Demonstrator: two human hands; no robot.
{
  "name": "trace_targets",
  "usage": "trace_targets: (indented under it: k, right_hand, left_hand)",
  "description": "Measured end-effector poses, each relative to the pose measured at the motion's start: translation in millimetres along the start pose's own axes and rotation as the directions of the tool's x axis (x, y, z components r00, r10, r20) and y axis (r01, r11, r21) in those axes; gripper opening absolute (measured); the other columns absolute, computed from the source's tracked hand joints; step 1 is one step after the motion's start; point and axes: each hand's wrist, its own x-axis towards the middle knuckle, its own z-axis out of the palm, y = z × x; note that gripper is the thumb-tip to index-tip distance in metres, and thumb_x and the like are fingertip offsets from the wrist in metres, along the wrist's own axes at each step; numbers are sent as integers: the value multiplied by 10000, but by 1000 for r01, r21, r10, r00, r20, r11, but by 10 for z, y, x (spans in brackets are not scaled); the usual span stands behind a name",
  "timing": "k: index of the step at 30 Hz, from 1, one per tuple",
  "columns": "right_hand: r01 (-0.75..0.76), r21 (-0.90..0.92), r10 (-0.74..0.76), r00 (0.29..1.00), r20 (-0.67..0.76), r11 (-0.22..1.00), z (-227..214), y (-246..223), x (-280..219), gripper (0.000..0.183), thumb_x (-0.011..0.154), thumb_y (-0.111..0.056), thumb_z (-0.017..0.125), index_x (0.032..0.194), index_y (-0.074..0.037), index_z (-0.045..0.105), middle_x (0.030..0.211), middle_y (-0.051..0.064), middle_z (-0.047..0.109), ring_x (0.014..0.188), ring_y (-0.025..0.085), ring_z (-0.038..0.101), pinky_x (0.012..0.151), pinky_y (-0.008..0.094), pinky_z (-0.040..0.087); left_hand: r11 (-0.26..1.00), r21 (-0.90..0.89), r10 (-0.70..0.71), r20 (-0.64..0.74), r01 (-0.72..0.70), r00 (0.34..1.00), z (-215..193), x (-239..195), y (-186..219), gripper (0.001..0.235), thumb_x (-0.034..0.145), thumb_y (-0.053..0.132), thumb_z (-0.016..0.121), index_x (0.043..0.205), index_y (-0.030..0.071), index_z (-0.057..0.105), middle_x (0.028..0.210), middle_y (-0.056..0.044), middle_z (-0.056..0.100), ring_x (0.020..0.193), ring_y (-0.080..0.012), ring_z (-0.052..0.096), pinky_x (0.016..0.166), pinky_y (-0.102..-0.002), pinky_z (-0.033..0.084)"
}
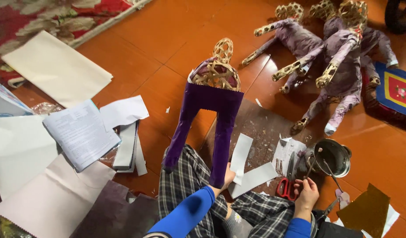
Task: Decorating a bamboo animal frame by cutting and attaching purple fabric strips
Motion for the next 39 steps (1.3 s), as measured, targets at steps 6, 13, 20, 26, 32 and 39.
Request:
trace_targets:
  k: [6, 13, 20, 26, 32, 39]
  right_hand:
    - [-97, 189, 77, 991, 112, 977, 145, -48, -192, 131, 1156, -156, 551, 1278, -150, 601, 874, 134, 657, 627, 144, 575, 411, 226, 285]
    - [-113, -86, 137, 918, 372, 990, 545, 223, -795, 296, 1035, -97, 691, 1326, -51, 714, 782, 62, 539, 567, 112, 455, 390, 234, 290]
    - [153, -405, 68, 874, 481, 901, 930, 349, -1098, 511, 998, -22, 596, 1464, -200, 707, 748, 155, 726, 506, 222, 702, 427, 307, 525]
    - [699, -677, -175, 714, 678, 231, 1033, 428, -776, 526, 1045, -140, 574, 1523, -334, 681, 964, 204, 772, 875, 449, 797, 763, 569, 650]
    - [725, -686, -278, 672, 687, 57, 1419, 260, -922, 559, 932, -95, 642, 1441, -316, 708, 862, 58, 655, 689, 320, 777, 606, 485, 663]
    - [714, -696, -351, 673, 651, 77, 1241, 372, -1318, 706, 917, 16, 665, 1589, -183, 578, 881, 99, 628, 619, 314, 754, 589, 458, 659]
  left_hand:
    - [989, 131, -64, 17, 61, 998, -95, -75, 80, 358, 831, 65, 542, 1156, 140, 674, 954, -86, 670, 800, -250, 610, 647, -378, 445]
    - [995, 98, -8, 89, -1, 996, -27, -62, -88, 605, 829, 148, 662, 1405, -35, 651, 1349, -286, 679, 1271, -441, 617, 1059, -521, 475]
    - [994, 109, -20, 66, 13, 998, -7, -100, -1, 594, 886, 208, 742, 1393, -89, 656, 1407, -403, 633, 1390, -563, 574, 1145, -630, 483]
    - [992, 116, -68, 88, 58, 994, 104, 264, -415, 506, 1003, 253, 704, 1392, -69, 671, 1350, -341, 705, 1315, -492, 663, 1019, -584, 573]
    - [993, 33, -116, 109, 113, 987, 114, 351, -611, 512, 904, 86, 717, 1398, -42, 673, 1305, -337, 706, 1263, -450, 693, 981, -561, 593]
    - [887, -207, -362, 247, 413, 899, 188, 482, -737, 515, 993, 172, 686, 1466, -20, 620, 1281, -315, 726, 1105, -425, 748, 826, -678, 605]
